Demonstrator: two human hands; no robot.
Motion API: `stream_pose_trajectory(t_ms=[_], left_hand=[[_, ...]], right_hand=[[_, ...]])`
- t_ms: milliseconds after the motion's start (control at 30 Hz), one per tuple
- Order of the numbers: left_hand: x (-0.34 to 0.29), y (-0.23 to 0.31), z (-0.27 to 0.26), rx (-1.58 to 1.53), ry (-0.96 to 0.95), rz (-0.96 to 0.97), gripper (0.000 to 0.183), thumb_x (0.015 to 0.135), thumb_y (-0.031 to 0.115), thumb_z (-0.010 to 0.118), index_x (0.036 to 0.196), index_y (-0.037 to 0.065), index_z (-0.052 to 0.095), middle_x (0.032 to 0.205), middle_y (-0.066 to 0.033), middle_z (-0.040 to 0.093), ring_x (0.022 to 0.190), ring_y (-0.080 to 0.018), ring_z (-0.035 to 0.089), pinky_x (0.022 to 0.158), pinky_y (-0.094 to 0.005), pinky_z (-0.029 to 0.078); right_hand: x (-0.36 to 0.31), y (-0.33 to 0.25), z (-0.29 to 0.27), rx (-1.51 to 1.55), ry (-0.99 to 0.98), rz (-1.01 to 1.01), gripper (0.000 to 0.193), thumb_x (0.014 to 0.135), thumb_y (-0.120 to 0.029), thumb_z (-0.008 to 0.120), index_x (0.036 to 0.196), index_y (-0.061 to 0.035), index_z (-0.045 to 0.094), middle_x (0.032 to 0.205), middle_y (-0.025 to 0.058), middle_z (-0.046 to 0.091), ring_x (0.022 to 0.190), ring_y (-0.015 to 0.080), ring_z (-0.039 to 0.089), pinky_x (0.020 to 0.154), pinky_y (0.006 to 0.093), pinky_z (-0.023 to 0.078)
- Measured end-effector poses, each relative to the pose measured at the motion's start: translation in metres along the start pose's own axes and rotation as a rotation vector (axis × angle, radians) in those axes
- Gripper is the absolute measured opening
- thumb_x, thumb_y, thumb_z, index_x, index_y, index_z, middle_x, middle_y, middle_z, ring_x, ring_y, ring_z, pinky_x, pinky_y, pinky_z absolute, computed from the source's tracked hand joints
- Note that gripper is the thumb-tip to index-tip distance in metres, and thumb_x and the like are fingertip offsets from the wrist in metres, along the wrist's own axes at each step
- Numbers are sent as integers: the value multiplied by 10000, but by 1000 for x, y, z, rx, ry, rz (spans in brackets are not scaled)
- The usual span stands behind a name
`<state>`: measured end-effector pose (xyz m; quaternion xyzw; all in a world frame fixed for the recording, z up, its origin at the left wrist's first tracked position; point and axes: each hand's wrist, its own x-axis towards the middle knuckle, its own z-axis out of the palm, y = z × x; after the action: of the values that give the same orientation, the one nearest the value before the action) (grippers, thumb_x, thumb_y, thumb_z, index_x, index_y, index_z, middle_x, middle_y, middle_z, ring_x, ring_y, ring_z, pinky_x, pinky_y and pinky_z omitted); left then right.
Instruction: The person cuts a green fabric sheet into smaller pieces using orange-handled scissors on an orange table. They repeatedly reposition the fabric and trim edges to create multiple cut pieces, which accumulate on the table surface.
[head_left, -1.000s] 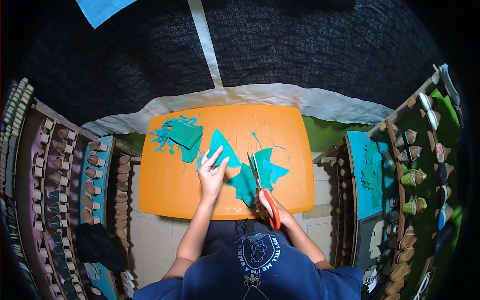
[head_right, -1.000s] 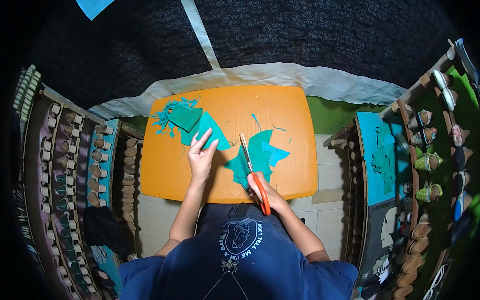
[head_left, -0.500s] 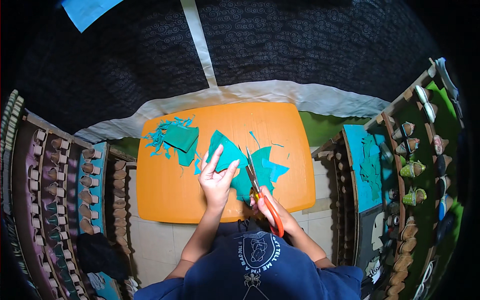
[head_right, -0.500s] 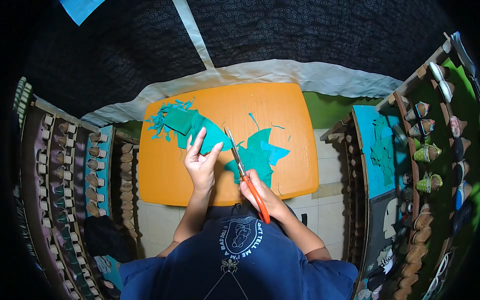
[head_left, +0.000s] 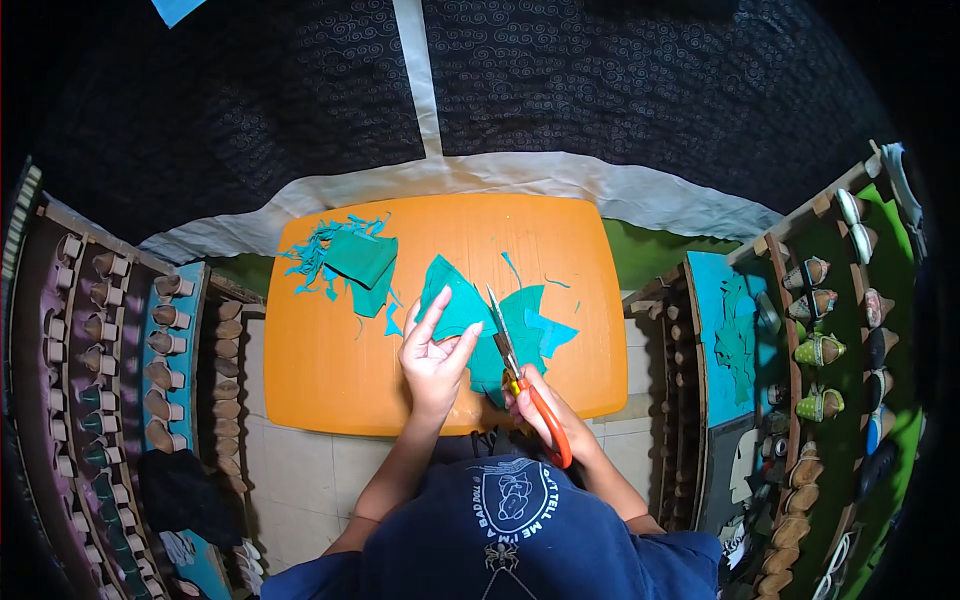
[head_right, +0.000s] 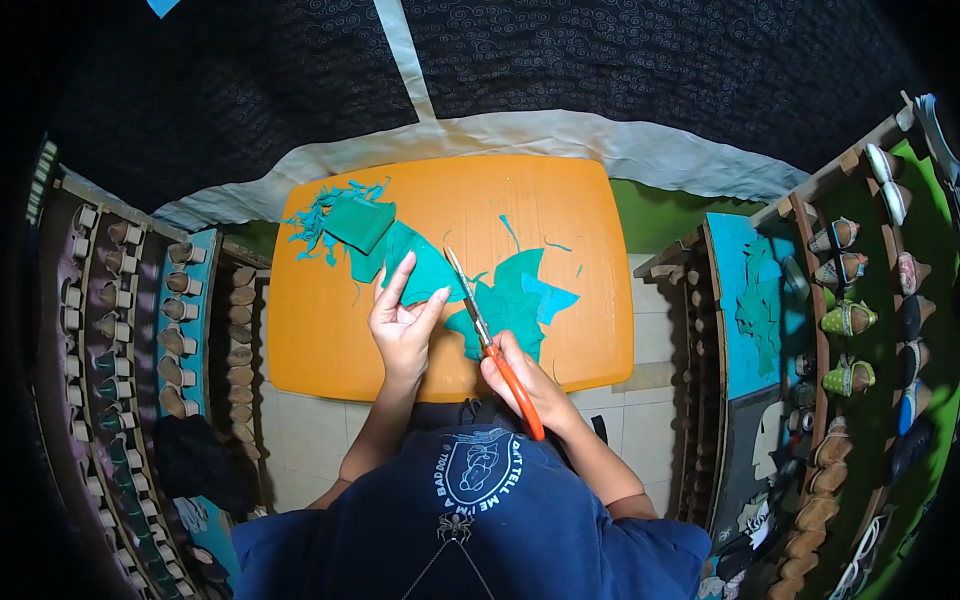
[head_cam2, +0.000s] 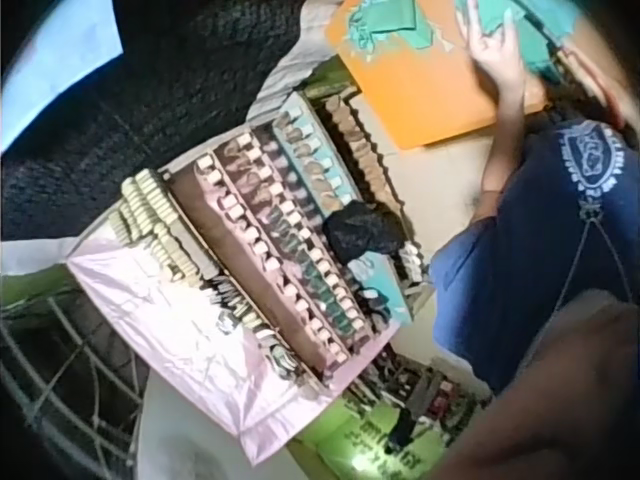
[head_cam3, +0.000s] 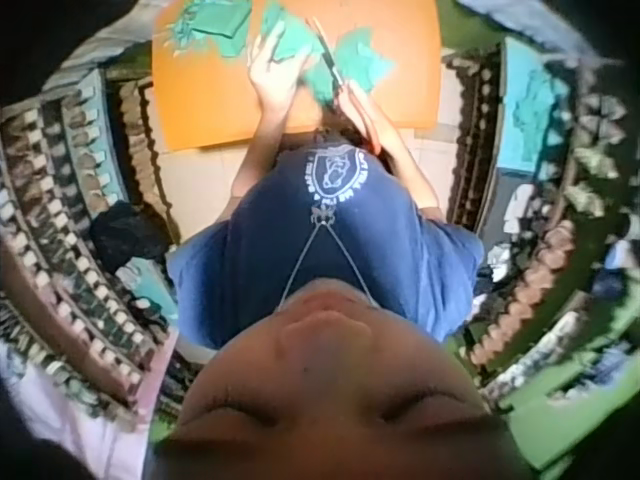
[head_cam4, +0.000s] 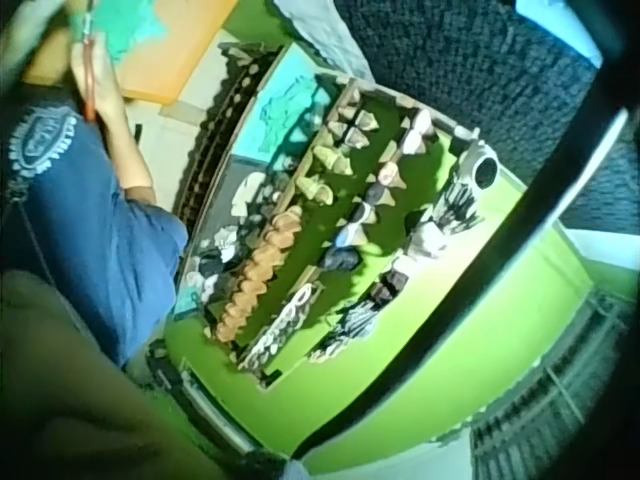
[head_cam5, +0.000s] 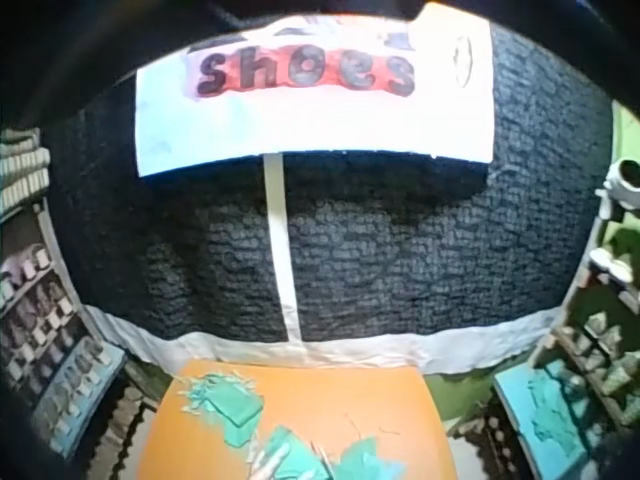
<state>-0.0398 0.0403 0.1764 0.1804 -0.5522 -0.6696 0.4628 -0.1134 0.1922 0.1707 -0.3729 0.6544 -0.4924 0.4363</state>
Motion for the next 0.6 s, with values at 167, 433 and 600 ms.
stream_pose_trajectory(t_ms=[167, 433, 600], left_hand=[[2, 4, -4, 1, -45, -18, 505, 715, -164, 588, 1192, -65, 452, 1218, -91, 339, 1029, -197, 527, 833, -278, 513], [8, 13, -2, 9, -103, -9, 519, 712, -169, 586, 1199, -63, 441, 1222, -83, 341, 1042, -201, 521, 851, -293, 506], [11, 17, -2, 19, -108, -39, 527, 708, -169, 590, 1202, -62, 438, 1226, -84, 345, 1050, -194, 515, 858, -291, 500]], right_hand=[[0, 2, -1, -35, -5, -19, 431, 894, -478, 364, 964, -53, 357, 733, 41, 452, 632, 111, 447, 563, 241, 398], [-2, 1, 0, 33, 32, -9, 533, 840, -572, 395, 951, -52, 355, 685, 35, 438, 549, 97, 429, 486, 225, 377], [-3, -9, -2, 11, 71, -38, 462, 855, -494, 463, 853, -43, 362, 657, 66, 394, 592, 163, 377, 545, 307, 343]])
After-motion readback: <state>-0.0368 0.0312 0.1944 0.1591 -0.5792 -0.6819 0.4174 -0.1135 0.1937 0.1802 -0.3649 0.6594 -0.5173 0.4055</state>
